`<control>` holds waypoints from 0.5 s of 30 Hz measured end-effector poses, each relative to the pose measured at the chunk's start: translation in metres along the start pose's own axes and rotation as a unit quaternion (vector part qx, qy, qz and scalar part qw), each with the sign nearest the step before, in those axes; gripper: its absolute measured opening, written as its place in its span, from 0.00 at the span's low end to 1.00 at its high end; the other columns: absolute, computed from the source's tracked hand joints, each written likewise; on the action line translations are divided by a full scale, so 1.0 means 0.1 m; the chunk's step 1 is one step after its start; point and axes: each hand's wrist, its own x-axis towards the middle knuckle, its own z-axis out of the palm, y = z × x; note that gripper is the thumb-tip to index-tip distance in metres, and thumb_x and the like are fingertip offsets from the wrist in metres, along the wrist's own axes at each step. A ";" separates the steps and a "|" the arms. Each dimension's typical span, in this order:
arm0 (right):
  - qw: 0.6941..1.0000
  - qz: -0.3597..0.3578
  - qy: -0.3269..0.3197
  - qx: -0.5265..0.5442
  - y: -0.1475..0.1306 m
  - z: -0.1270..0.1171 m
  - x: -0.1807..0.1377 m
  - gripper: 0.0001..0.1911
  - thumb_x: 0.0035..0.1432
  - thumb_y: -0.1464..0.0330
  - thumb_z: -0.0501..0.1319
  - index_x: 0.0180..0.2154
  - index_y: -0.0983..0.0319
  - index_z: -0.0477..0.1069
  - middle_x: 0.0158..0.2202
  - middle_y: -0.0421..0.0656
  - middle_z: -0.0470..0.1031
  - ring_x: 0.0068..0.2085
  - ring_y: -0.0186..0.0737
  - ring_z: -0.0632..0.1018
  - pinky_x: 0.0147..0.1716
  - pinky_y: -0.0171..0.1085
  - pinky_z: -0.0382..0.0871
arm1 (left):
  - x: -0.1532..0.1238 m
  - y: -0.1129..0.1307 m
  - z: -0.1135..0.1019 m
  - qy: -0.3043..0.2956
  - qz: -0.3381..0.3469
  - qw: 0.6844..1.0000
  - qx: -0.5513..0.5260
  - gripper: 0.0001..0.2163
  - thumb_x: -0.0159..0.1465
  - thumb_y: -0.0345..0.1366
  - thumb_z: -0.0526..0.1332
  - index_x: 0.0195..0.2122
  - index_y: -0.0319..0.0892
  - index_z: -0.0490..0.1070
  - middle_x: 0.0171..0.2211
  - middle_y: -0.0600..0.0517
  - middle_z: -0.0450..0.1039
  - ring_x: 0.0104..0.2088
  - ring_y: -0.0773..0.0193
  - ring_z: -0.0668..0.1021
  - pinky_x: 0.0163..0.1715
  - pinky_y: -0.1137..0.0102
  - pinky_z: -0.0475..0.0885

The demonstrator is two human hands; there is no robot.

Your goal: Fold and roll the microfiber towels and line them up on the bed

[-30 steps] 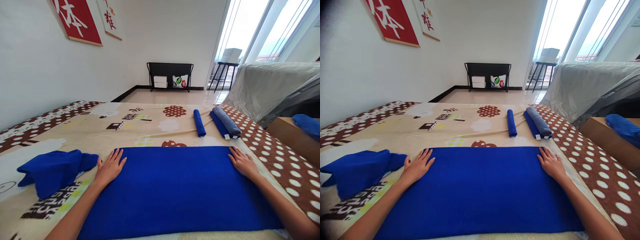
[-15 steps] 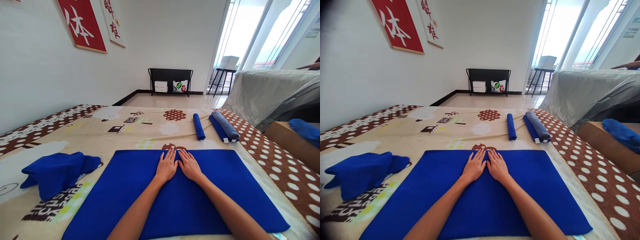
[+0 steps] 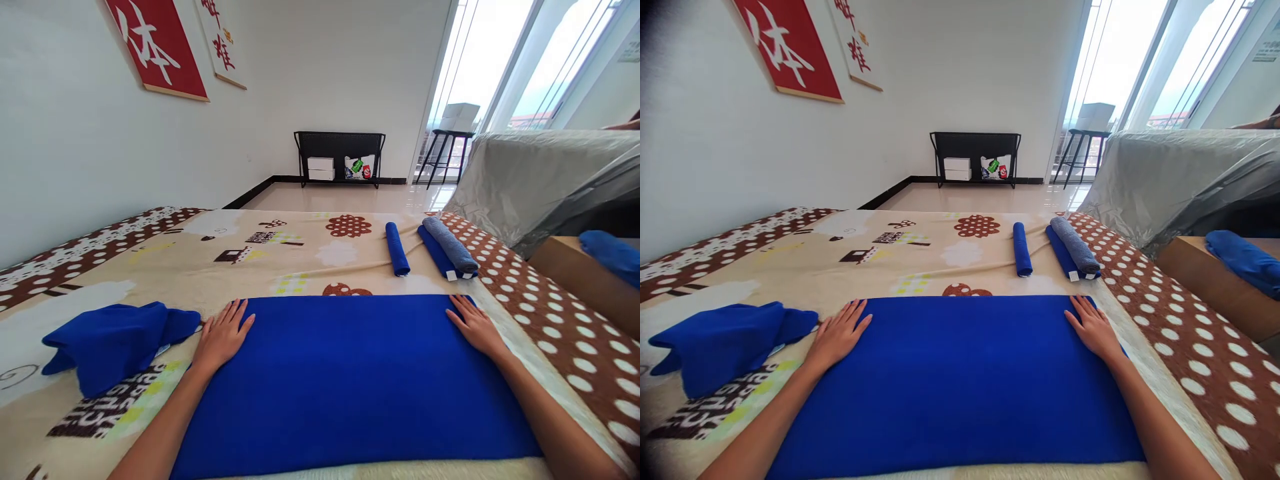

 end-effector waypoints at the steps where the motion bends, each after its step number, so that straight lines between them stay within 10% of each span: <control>1: 1.000 0.015 0.007 -0.006 0.09 -0.02 -0.02 0.34 0.68 0.52 0.41 0.66 0.64 0.56 0.68 0.51 0.56 0.68 0.51 0.58 0.64 0.56 0.54 | 0.00 -0.10 -0.01 0.002 -0.013 1.000 0.005 0.28 0.70 0.49 0.43 0.69 0.45 0.52 0.70 0.46 0.50 0.70 0.53 0.53 0.65 0.47 0.48; 7: 0.995 0.006 0.092 -0.037 -0.56 0.03 -0.56 0.32 0.69 0.60 0.41 0.68 0.70 0.51 0.71 0.53 0.45 0.71 0.50 0.48 0.68 0.56 0.39 | -0.47 0.45 -0.10 0.051 -0.004 0.998 0.023 0.27 0.71 0.45 0.44 0.68 0.41 0.55 0.71 0.45 0.45 0.70 0.53 0.50 0.66 0.45 0.44; 11: 0.978 -0.201 0.046 0.006 -1.59 0.07 -1.22 0.32 0.70 0.58 0.46 0.70 0.58 0.43 0.71 0.44 0.47 0.70 0.43 0.54 0.67 0.49 0.52 | -1.18 1.37 -0.19 0.005 0.219 0.975 -0.046 0.27 0.71 0.46 0.45 0.70 0.46 0.47 0.70 0.49 0.48 0.69 0.58 0.55 0.65 0.55 0.56; 15: 0.962 -0.263 -0.031 0.072 -2.25 -0.03 -1.49 0.33 0.70 0.64 0.45 0.71 0.56 0.34 0.71 0.43 0.43 0.70 0.41 0.53 0.66 0.48 0.56 | -1.57 2.01 -0.24 -0.044 0.310 0.945 -0.097 0.28 0.72 0.42 0.45 0.71 0.46 0.40 0.71 0.50 0.46 0.69 0.59 0.55 0.65 0.55 0.58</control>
